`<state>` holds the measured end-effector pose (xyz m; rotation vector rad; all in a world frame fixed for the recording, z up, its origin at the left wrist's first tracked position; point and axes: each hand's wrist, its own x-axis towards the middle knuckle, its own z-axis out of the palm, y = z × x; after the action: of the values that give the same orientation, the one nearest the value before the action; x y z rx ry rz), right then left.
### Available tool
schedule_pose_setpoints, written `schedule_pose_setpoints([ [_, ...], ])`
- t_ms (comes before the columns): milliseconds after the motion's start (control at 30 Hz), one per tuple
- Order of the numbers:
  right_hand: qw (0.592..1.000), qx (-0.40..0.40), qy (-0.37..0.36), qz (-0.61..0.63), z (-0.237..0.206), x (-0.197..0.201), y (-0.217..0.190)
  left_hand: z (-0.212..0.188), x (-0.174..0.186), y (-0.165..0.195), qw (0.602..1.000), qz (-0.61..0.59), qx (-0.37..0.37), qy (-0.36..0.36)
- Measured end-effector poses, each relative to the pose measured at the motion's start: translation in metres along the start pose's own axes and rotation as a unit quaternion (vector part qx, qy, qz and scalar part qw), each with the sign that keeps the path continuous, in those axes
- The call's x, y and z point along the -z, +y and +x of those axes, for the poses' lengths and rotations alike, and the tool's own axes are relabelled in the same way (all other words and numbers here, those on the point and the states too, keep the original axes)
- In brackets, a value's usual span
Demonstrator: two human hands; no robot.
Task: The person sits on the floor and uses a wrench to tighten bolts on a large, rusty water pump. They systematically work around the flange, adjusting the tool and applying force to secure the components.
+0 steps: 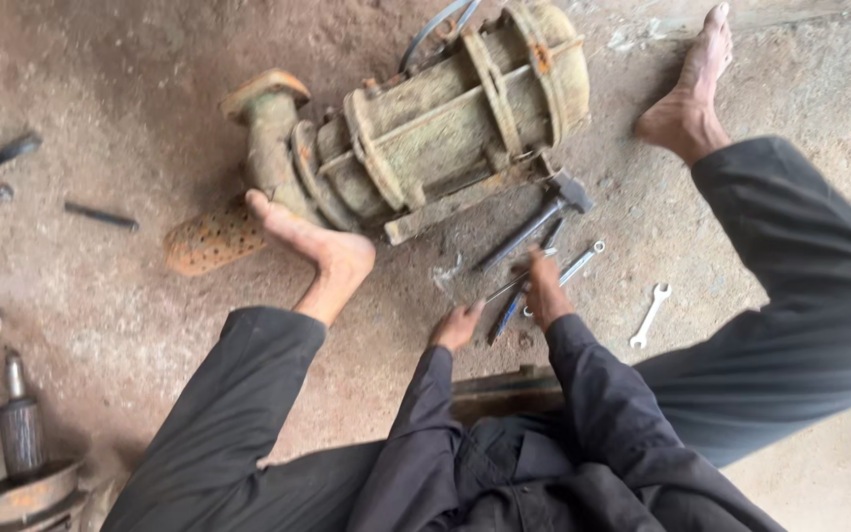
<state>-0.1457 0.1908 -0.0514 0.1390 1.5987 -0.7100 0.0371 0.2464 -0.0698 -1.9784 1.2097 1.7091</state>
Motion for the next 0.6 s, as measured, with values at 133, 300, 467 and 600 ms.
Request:
schedule_pose_setpoints([
  [133,0.972,0.083,0.178,-0.13,0.016,0.031,0.02,0.005,-0.002,-0.026,0.995,0.086,0.038,0.039],
  [300,0.803,0.063,0.106,-0.583,0.027,0.053,0.003,0.011,-0.004,-0.044,0.992,0.089,0.084,0.019],
  [467,0.874,0.096,0.317,-0.356,0.026,0.034,-0.013,0.012,0.002,-0.04,0.998,0.024,-0.007,0.058],
  [600,0.956,0.178,0.201,-0.115,0.02,0.023,-0.02,0.008,0.002,-0.021,0.997,-0.04,0.022,0.062],
])
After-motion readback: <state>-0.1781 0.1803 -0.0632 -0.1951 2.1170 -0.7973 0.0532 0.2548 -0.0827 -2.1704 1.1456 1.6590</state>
